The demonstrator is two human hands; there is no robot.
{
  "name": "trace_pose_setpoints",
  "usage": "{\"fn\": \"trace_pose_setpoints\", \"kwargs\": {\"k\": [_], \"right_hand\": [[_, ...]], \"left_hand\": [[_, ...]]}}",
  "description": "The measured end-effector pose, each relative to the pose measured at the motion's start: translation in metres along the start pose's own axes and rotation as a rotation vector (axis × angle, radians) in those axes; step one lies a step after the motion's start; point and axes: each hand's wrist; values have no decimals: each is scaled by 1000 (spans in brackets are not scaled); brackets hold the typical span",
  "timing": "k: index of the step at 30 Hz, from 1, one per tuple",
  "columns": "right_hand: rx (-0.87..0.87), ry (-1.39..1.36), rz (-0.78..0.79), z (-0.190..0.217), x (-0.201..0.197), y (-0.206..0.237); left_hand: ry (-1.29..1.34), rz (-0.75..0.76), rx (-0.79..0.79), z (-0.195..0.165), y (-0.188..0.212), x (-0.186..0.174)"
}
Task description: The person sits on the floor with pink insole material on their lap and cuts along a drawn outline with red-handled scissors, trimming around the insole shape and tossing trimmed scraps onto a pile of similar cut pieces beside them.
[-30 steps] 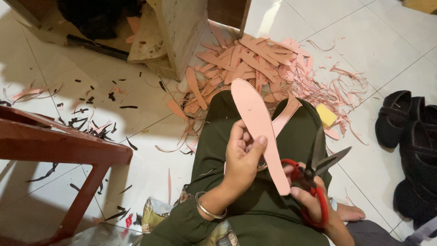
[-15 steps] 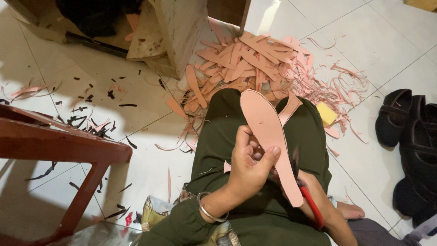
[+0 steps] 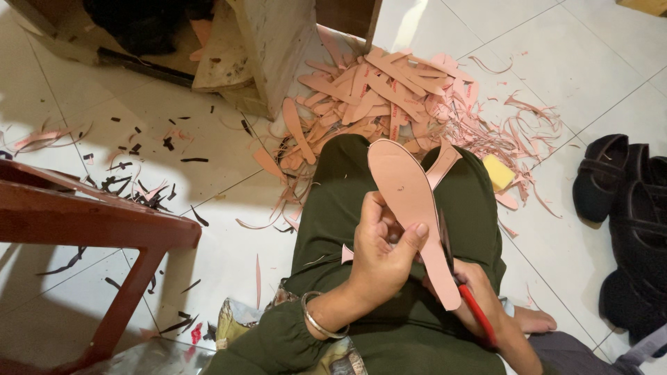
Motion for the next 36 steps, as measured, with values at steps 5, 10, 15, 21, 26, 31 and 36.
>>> {"fn": "trace_pose_setpoints", "kwargs": {"k": [5, 10, 15, 21, 26, 31, 36], "right_hand": [[-12, -56, -4, -1, 2, 1], [95, -152, 13, 5, 3, 2], [189, -219, 135, 12, -5, 4], [203, -223, 177, 18, -6, 4], [125, -174, 93, 15, -3, 3], [309, -278, 75, 3, 1, 0], [51, -258, 60, -2, 2, 3]], "left_hand": [[44, -22, -43, 0, 1, 2], [48, -25, -56, -2, 1, 2], [83, -14, -100, -3, 2, 2], [60, 0, -69, 1, 5, 3], [68, 6, -56, 4, 7, 4], [67, 3, -72, 5, 7, 3], [60, 5, -65, 4, 8, 2]]}}
Point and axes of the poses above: each hand's wrist, its own y-axis away from the middle knuckle, its own x-axis out of the palm, z = x × y, and after that the axes turned 12 degrees about -z, right-handed
